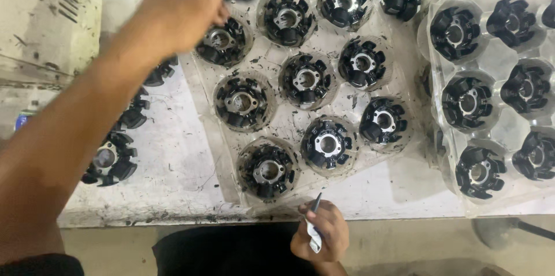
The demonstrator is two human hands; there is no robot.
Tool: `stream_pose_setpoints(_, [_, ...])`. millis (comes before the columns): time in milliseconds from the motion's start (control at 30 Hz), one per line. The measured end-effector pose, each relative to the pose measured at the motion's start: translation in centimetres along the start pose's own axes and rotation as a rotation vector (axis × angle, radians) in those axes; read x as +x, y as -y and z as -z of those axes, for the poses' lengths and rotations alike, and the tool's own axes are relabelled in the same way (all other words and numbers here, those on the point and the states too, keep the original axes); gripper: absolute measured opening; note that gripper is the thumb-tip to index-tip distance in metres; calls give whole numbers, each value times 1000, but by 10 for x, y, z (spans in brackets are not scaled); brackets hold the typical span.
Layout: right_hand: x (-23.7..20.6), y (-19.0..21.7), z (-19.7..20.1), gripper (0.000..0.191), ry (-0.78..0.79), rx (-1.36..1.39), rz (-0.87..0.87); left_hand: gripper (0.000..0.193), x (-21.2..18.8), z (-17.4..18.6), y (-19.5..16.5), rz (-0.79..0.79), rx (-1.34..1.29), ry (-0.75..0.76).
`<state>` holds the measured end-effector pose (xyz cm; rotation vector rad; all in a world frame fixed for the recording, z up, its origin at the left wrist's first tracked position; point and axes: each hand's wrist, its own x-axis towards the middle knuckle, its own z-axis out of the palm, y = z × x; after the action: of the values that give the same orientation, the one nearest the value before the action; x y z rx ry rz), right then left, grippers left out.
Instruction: The person picks up a rotor hub from a tray on the workbench, holds it in one hand, and squeezes adhesive from a small tube onto the hub's inner surface, rotating the hub to reach different spots. They briefly wipe the tube with a blue cloth, then place the treated hub back on the bench and pick up the next one.
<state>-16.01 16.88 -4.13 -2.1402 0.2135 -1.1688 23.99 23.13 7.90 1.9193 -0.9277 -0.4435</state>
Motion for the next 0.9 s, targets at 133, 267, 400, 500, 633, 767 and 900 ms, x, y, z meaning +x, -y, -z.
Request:
stream_pose_setpoints(133, [5,4,-2,15,-144,123,-83,63,-112,-26,-48,-73,257,121])
stream_pose_setpoints(267, [14,16,-12,22,-313,440,-100,48,-189,-48,-73,-285,-158,87])
stream_pose_setpoints(400, [21,28,-18,24,-300,653,-272,54,-217,-80,-71,-343,-438,-84])
stream_pose_setpoints(500, [20,35,-20,23,-298,703,-360,74,-228,-111,-61,-229,-885,-165])
stream_pose_setpoints(633, [14,36,-21,23,-260,787,-365,81,-228,-135,-48,-232,-1242,-254])
stream_pose_setpoints(767, [3,46,-20,16,-86,770,-491,68,-226,-140,-46,-16,-1711,-234])
stream_pose_setpoints(900, [8,57,-13,15,157,707,-432,76,-228,-137,-47,56,-1819,-198])
